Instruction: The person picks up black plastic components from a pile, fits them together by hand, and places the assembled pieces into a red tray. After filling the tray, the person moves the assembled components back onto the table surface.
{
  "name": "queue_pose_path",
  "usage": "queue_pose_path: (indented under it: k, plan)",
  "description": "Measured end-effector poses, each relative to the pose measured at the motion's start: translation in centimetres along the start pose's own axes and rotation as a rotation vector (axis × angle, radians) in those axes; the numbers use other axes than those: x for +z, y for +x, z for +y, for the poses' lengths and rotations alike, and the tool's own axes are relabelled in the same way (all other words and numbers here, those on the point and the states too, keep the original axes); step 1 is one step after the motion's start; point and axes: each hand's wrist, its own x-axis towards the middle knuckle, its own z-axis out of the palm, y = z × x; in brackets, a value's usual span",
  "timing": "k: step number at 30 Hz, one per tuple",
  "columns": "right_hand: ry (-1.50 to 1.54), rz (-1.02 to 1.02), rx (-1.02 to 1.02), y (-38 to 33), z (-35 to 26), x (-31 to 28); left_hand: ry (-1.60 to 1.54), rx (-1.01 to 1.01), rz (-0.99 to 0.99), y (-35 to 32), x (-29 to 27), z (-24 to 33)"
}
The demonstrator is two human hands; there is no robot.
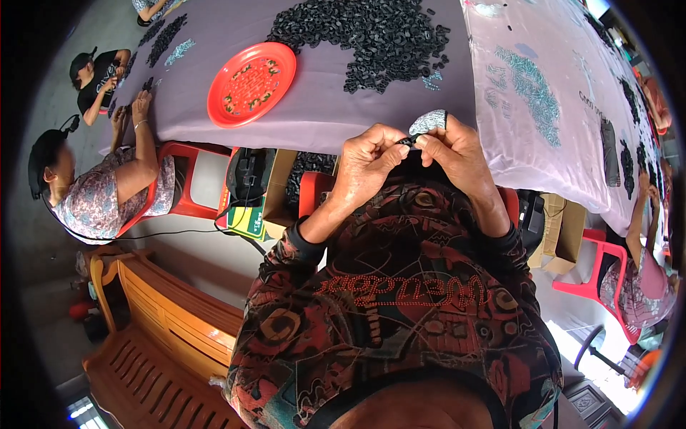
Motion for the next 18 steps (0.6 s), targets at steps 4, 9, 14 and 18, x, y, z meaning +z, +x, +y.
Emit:
queue_pose_path:
  k: [4, 9, 14, 18]
  plan:
    - [0.031, -0.013, 0.015, -0.3, -0.2, 0.1, -0.013, 0.026, 0.015, -0.1, 0.0, 0.0]
    - [-0.04, 0.06, 0.024, -0.3, 0.0, 0.8, -0.044, 0.014, -0.004, 0.1, -0.1, -0.1]
    - [-0.035, 0.149, 0.037, -0.6, 0.5, 1.6, -0.046, 0.007, -0.011, 0.3, -0.1, -0.2]
    - [-0.021, 0.161, 0.04, -0.8, 0.5, 1.8, -0.046, 0.016, -0.001, 0.2, 0.1, -0.3]
